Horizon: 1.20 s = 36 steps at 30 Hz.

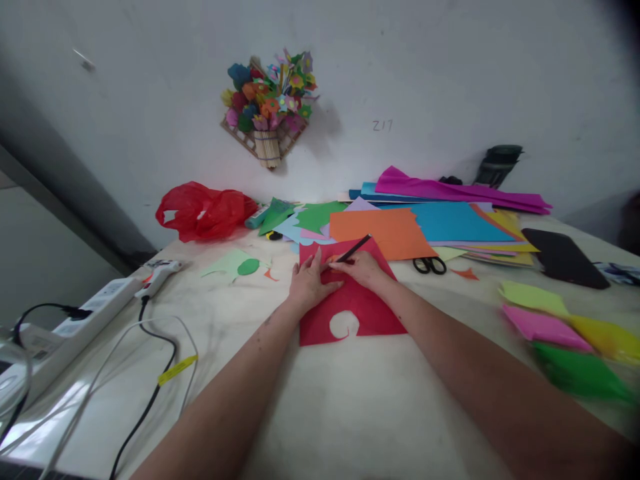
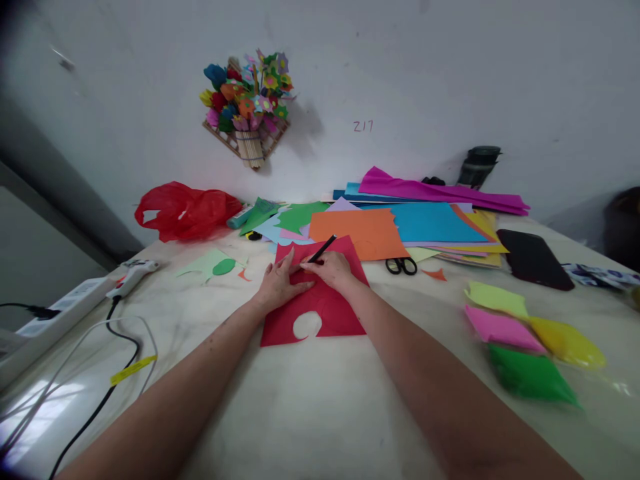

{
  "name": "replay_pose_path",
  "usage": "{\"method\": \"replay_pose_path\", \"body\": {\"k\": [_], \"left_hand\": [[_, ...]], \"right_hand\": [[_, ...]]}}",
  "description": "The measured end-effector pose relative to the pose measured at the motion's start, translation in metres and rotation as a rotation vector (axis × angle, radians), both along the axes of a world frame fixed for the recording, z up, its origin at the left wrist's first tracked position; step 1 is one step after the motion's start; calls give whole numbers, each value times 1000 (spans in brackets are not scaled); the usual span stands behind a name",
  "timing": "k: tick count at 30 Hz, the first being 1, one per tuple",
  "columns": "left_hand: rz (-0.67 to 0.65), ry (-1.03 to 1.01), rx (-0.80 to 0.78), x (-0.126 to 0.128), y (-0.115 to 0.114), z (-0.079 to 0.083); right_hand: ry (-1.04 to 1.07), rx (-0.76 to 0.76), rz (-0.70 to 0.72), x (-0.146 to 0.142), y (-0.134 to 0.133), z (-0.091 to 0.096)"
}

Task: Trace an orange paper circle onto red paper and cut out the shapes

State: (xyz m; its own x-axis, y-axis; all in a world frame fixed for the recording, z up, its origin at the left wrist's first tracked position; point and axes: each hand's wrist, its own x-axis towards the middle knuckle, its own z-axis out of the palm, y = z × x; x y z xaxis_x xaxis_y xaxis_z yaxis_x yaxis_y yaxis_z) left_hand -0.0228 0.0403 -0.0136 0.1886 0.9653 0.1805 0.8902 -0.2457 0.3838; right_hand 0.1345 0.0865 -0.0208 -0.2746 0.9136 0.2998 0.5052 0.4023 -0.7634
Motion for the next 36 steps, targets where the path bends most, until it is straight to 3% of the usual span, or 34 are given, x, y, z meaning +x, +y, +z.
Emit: {"method": "replay_pose_path", "body": {"k": [36], "left_hand": [[4, 16, -30, 1, 0, 2]], "right_hand": [[-25, -53, -29, 5, -5, 10]]}}
